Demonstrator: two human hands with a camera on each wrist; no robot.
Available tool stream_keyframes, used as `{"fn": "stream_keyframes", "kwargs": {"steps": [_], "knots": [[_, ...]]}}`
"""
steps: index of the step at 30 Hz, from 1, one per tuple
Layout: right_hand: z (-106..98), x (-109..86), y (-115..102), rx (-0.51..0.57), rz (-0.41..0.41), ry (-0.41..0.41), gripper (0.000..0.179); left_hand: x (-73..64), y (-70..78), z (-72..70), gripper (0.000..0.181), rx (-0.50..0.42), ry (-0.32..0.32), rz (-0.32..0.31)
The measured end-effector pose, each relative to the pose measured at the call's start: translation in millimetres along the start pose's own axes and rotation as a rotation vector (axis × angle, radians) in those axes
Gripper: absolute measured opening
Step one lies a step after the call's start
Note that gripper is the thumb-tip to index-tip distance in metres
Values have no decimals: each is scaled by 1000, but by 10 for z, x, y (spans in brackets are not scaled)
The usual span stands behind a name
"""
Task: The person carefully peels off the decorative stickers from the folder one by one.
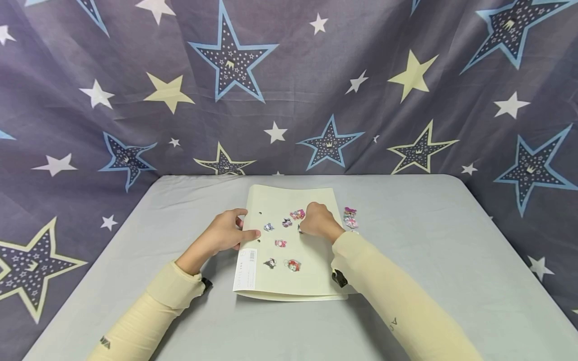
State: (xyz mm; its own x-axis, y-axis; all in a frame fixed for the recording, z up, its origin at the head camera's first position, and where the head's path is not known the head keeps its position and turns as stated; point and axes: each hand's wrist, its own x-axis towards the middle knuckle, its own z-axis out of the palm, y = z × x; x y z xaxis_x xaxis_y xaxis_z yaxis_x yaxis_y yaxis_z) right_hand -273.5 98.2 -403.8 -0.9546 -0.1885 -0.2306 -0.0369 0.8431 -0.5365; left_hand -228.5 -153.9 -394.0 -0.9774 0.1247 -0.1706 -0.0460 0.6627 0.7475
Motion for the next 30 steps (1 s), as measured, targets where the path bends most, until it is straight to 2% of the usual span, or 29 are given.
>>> {"fn": "stream_keyframes", "kwargs": {"steps": [12,21,30], "knots": [[12,14,4,15,41,-32,43,-1,-1,-8,87,12,3,-1],[18,-22,-21,9,3,-99,51,-5,11,-14,88,0,-5,-7],[19,-63,-10,34,-31,-100,53,-6,10,-15,87,-6,-5,-3]]}}
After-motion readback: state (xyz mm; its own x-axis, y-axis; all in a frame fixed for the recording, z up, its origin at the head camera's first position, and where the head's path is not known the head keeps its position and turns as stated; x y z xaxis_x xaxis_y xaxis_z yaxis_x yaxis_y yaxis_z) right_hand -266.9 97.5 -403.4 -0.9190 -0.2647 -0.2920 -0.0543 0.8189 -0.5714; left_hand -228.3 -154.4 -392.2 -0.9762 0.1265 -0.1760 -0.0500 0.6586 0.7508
